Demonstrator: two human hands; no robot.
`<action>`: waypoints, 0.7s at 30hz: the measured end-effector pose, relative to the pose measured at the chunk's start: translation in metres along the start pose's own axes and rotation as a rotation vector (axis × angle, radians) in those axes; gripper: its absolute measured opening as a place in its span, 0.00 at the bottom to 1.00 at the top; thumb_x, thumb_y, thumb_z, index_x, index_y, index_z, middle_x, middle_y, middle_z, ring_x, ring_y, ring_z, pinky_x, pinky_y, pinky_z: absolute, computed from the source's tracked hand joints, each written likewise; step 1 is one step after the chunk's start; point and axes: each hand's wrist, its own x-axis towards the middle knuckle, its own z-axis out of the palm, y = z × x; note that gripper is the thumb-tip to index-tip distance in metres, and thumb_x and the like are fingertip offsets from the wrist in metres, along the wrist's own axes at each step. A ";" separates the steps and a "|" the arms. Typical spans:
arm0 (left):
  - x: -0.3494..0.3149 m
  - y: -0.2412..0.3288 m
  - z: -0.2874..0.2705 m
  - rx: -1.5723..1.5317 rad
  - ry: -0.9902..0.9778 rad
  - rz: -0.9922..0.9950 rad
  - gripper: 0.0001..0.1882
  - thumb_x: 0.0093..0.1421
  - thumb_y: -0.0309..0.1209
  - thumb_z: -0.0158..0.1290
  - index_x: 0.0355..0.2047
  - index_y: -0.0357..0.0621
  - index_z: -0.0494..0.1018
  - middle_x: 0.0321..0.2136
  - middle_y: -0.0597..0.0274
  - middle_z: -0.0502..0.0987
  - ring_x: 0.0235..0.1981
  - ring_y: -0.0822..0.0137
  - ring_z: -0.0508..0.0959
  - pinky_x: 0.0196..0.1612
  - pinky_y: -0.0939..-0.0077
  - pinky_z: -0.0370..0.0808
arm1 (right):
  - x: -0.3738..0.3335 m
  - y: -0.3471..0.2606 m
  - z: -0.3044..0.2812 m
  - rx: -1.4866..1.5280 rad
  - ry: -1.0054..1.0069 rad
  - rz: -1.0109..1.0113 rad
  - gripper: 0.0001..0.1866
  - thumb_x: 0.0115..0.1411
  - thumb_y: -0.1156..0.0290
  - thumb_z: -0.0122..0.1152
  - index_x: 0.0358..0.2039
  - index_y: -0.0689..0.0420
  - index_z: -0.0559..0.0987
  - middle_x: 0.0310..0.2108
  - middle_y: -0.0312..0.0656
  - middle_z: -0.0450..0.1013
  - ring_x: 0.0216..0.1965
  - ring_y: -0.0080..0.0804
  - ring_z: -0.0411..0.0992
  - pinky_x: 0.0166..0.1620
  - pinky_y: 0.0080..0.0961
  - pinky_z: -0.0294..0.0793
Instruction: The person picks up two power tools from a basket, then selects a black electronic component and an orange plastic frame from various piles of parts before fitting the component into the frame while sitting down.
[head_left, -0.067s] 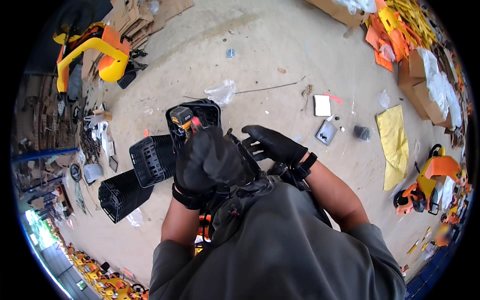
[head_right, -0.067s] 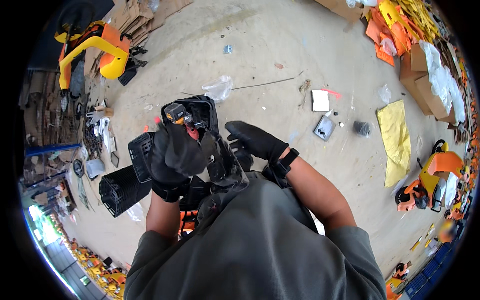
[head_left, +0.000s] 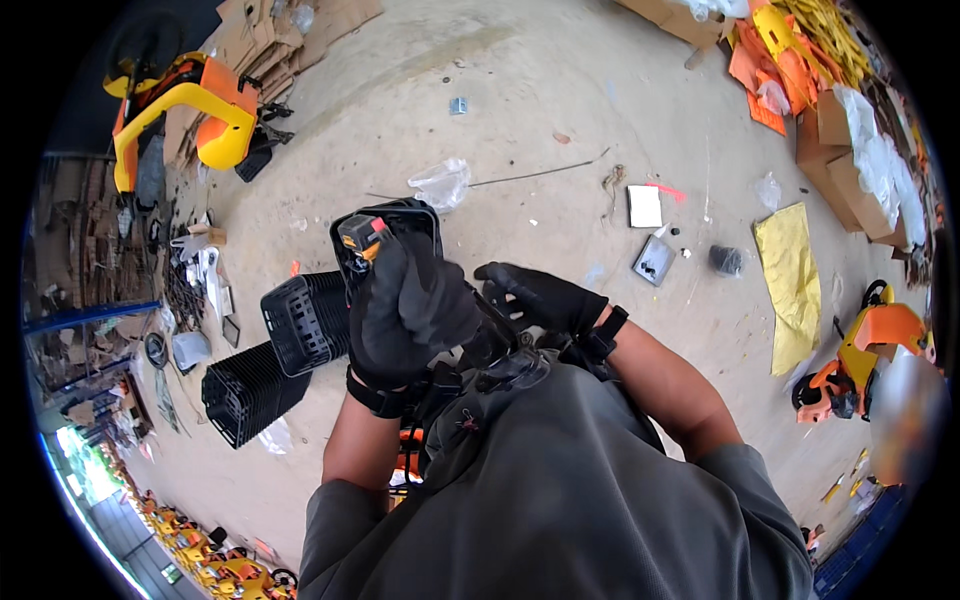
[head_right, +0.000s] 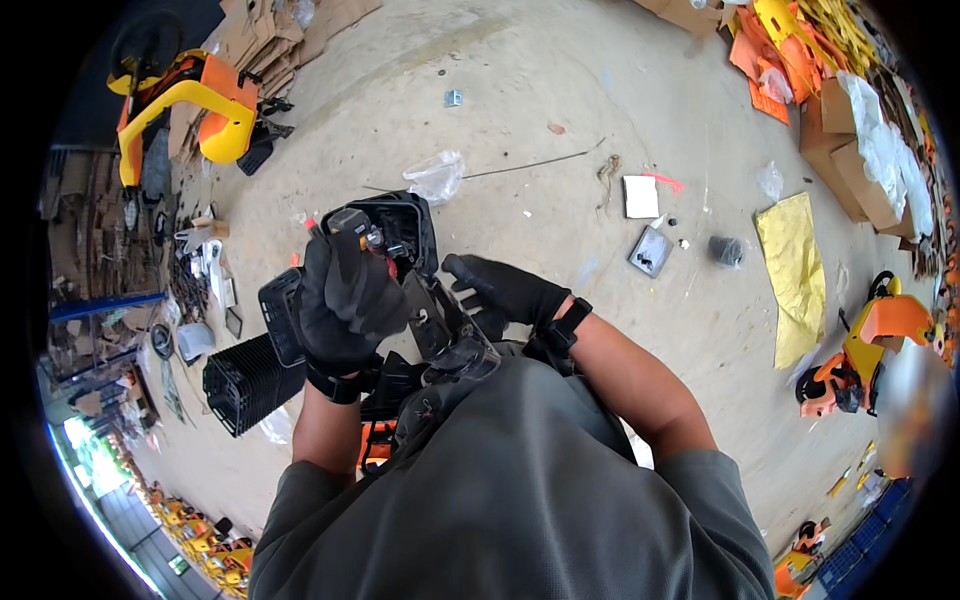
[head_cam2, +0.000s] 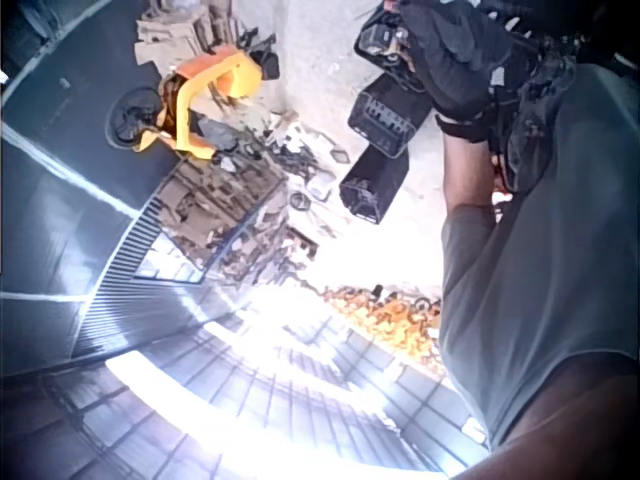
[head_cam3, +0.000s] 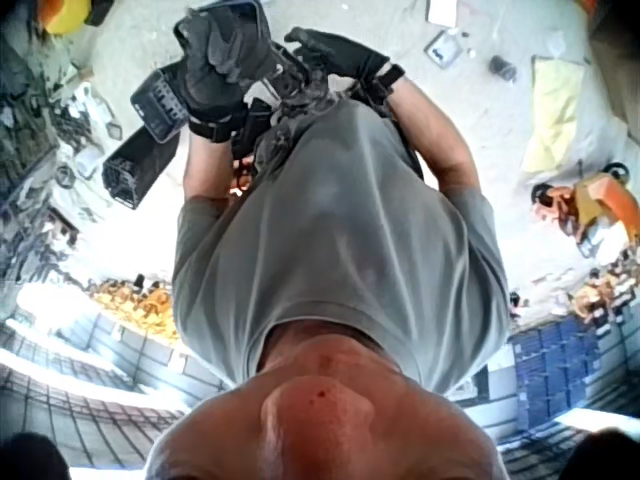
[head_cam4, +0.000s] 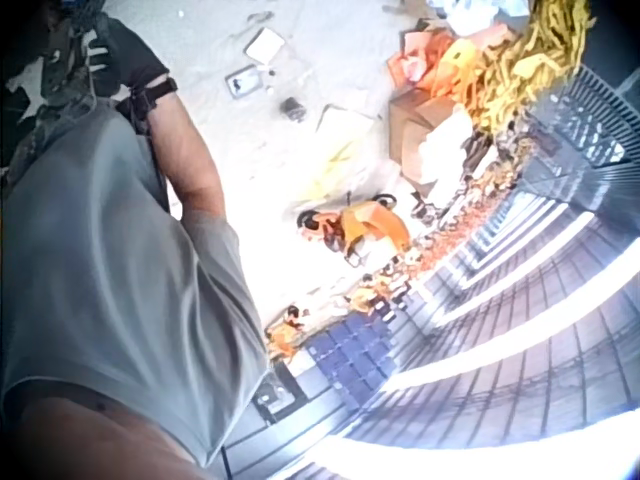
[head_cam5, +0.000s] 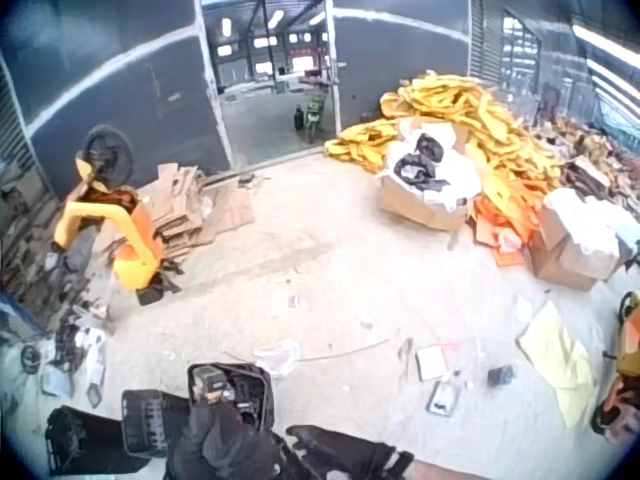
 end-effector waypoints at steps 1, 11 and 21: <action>0.005 -0.005 0.003 -0.030 0.055 0.004 0.25 0.75 0.49 0.37 0.23 0.50 0.61 0.15 0.72 0.59 0.14 0.75 0.57 0.21 0.76 0.56 | -0.004 0.004 0.000 0.123 -0.077 -0.012 0.32 0.72 0.46 0.48 0.67 0.53 0.62 0.53 0.44 0.71 0.47 0.28 0.73 0.46 0.29 0.78; 0.066 -0.047 0.029 0.808 0.036 -0.013 0.26 0.67 0.39 0.51 0.60 0.38 0.67 0.58 0.49 0.71 0.60 0.54 0.71 0.64 0.56 0.66 | -0.051 0.002 -0.038 0.038 -0.139 -0.584 0.27 0.65 0.77 0.60 0.64 0.57 0.68 0.54 0.39 0.73 0.51 0.21 0.73 0.51 0.21 0.75; 0.087 -0.121 0.006 2.207 -0.555 -0.168 0.50 0.46 0.42 0.69 0.67 0.43 0.61 0.63 0.49 0.67 0.66 0.46 0.64 0.68 0.49 0.57 | -0.124 0.045 -0.105 0.405 -0.231 -0.596 0.27 0.63 0.74 0.64 0.62 0.60 0.68 0.56 0.46 0.73 0.54 0.33 0.75 0.53 0.31 0.78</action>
